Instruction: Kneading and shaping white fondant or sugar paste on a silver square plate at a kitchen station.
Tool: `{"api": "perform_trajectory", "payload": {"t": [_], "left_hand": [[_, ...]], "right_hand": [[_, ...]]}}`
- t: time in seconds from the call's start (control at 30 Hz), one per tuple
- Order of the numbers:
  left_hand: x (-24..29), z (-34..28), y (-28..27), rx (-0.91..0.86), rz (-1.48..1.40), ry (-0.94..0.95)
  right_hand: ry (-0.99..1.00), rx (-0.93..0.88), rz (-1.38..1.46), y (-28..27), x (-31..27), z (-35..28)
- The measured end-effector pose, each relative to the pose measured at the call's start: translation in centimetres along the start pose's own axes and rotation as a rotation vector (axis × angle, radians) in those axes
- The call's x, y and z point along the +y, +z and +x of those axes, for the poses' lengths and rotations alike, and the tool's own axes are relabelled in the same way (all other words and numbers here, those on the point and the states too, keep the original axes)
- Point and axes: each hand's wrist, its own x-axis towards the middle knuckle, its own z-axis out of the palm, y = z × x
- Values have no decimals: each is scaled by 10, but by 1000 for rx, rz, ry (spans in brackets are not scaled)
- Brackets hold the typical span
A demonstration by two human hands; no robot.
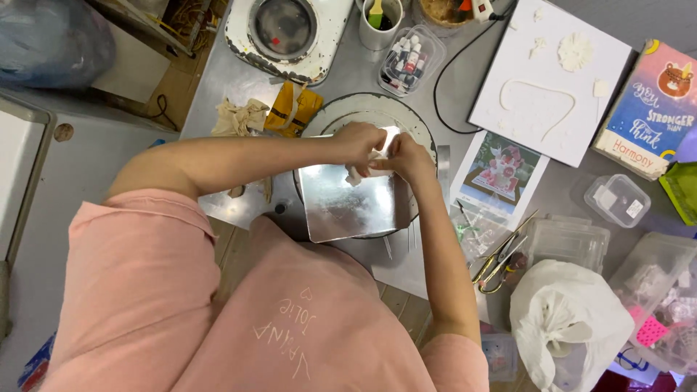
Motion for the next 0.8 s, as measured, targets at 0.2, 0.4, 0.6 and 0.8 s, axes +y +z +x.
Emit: {"api": "perform_trajectory", "payload": {"t": [0.2, 0.4, 0.6, 0.8], "left_hand": [[-9, 3, 19, 133, -110, 134], [-1, -13, 16, 218, -41, 91], [-29, -10, 40, 303, 187, 301], [-12, -35, 23, 326, 132, 733]], "right_hand": [[-72, -27, -118, 1, -5, 18], [-149, -46, -141, 4, -2, 32], [-41, 200, -186, 10, -19, -21], [-389, 411, 917, 60, 53, -42]]}}
